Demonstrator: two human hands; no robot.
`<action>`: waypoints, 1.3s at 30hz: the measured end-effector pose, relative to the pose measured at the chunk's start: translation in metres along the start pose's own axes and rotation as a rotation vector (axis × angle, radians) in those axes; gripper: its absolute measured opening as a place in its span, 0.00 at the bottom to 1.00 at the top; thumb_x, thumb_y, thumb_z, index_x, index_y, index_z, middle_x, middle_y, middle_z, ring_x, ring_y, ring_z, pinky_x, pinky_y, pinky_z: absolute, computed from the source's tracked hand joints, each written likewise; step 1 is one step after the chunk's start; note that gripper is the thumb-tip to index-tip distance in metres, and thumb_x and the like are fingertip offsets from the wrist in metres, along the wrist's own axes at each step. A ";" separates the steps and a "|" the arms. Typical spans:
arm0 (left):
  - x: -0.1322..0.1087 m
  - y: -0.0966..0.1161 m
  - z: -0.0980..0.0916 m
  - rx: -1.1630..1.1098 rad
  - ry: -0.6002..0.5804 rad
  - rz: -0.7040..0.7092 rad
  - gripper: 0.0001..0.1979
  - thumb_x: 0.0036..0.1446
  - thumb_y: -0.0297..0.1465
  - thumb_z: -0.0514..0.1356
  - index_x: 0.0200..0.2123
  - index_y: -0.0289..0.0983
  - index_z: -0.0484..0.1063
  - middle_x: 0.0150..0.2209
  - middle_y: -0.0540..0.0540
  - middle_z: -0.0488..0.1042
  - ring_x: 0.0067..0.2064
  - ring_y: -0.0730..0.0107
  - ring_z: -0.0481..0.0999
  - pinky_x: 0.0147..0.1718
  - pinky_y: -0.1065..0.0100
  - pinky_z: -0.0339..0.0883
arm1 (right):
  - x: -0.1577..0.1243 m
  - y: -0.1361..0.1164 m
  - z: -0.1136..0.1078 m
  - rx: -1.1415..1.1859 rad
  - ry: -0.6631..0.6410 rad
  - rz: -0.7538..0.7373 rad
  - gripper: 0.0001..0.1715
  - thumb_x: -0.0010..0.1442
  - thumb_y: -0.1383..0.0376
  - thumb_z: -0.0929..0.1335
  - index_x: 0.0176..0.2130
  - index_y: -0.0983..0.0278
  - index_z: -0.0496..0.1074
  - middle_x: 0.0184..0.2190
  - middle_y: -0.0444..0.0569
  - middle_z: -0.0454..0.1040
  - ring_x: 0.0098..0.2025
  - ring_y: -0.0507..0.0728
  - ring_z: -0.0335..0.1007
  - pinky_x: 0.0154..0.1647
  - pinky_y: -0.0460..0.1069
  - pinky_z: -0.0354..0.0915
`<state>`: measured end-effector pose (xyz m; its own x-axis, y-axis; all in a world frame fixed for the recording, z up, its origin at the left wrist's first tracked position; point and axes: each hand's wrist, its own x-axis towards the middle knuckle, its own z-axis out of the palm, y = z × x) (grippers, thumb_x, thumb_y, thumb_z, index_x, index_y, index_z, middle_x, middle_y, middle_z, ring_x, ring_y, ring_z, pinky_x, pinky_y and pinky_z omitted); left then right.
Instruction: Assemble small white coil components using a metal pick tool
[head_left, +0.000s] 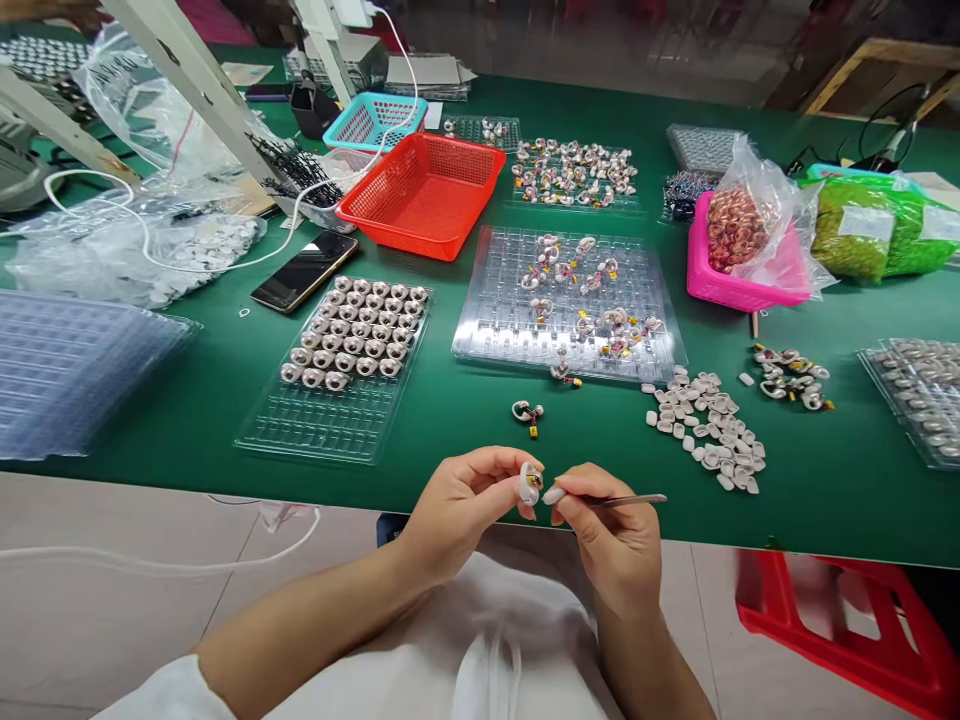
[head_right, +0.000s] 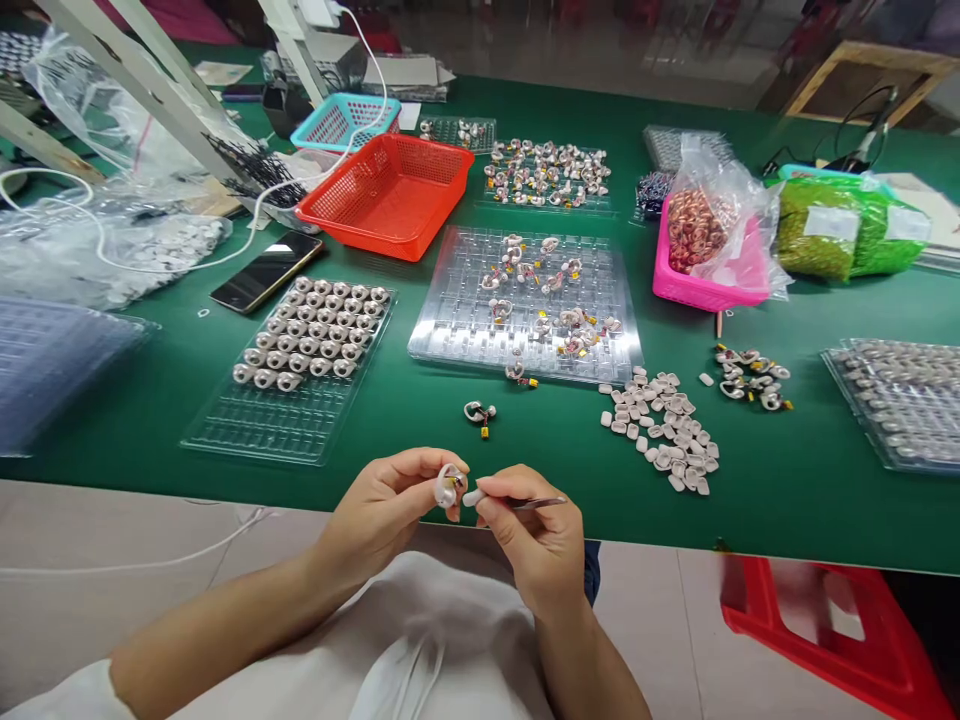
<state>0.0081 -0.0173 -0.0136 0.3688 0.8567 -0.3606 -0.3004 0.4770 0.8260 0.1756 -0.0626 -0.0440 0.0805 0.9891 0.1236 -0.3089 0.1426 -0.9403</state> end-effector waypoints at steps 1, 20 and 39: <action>0.000 0.000 0.000 0.000 -0.001 0.001 0.04 0.56 0.31 0.70 0.33 0.35 0.83 0.30 0.48 0.79 0.30 0.74 0.75 0.33 0.74 0.71 | 0.000 0.000 0.001 0.011 -0.005 0.000 0.13 0.65 0.70 0.72 0.46 0.54 0.82 0.36 0.46 0.79 0.33 0.51 0.74 0.31 0.45 0.71; -0.008 0.003 0.003 0.391 0.115 0.368 0.08 0.54 0.22 0.68 0.36 0.36 0.85 0.33 0.45 0.81 0.32 0.70 0.80 0.31 0.74 0.76 | 0.004 0.004 0.011 -0.004 -0.016 -0.028 0.17 0.63 0.74 0.72 0.46 0.54 0.82 0.36 0.45 0.78 0.33 0.50 0.74 0.32 0.45 0.71; -0.004 0.005 0.011 -0.055 0.164 0.079 0.11 0.49 0.35 0.76 0.34 0.36 0.84 0.27 0.48 0.82 0.29 0.75 0.79 0.32 0.78 0.75 | -0.007 0.003 0.008 -0.601 -0.133 -0.472 0.37 0.63 0.81 0.64 0.66 0.58 0.65 0.41 0.52 0.76 0.38 0.55 0.73 0.35 0.49 0.72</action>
<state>0.0146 -0.0209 -0.0033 0.1954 0.9104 -0.3647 -0.3717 0.4129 0.8315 0.1665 -0.0685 -0.0446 -0.0501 0.8304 0.5549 0.2998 0.5425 -0.7848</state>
